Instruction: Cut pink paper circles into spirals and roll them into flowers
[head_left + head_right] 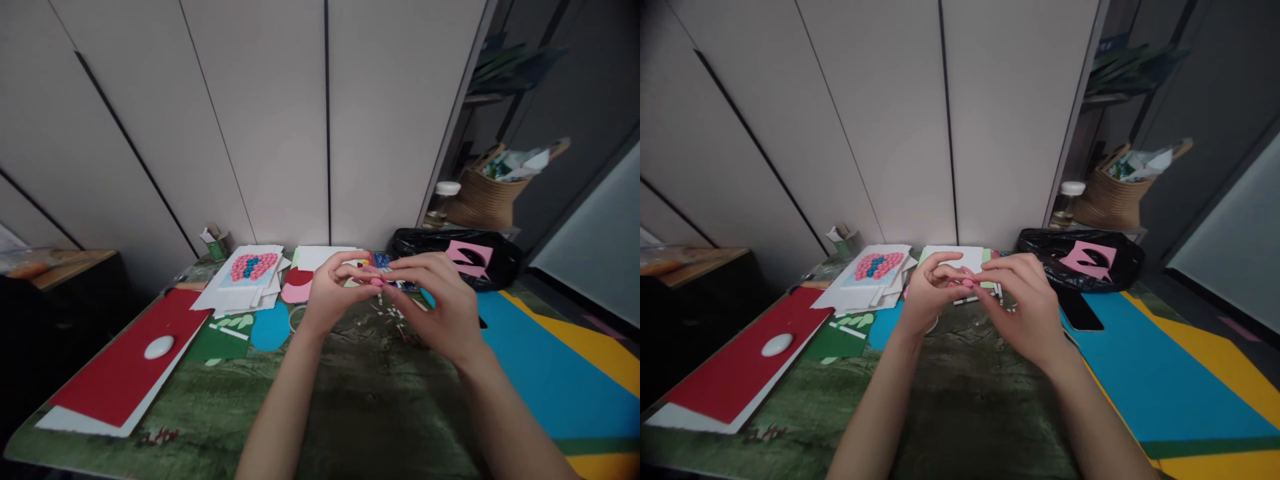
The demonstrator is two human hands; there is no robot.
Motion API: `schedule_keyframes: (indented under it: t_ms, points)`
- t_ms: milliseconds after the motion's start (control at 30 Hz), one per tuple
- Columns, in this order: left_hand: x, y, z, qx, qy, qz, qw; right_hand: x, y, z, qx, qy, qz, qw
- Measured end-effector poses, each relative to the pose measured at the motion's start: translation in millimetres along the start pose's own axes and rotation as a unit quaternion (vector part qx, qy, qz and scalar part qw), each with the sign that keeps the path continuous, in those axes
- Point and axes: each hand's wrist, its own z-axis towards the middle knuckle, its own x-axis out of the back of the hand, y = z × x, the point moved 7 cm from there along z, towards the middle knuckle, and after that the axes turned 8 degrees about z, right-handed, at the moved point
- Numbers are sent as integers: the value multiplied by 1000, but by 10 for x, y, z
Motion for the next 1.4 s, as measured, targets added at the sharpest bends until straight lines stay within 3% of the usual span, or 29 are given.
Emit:
schedule_keyframes:
  t_ms: [267, 700, 967, 1400]
  points:
    - [23, 16, -8, -5, 12, 43, 999, -13, 52, -7, -37, -33, 22, 999]
    - [-37, 35, -46, 8, 9, 75, 997, -10, 110, -3, -70, -29, 30, 997]
    - [-38, 159, -90, -39, 29, 187, 981, 56, -6, -40, 30, 31, -75, 996]
    - [-91, 345, -166, -101, 43, 374, 921, -75, -93, -69, 139, -32, -191, 971]
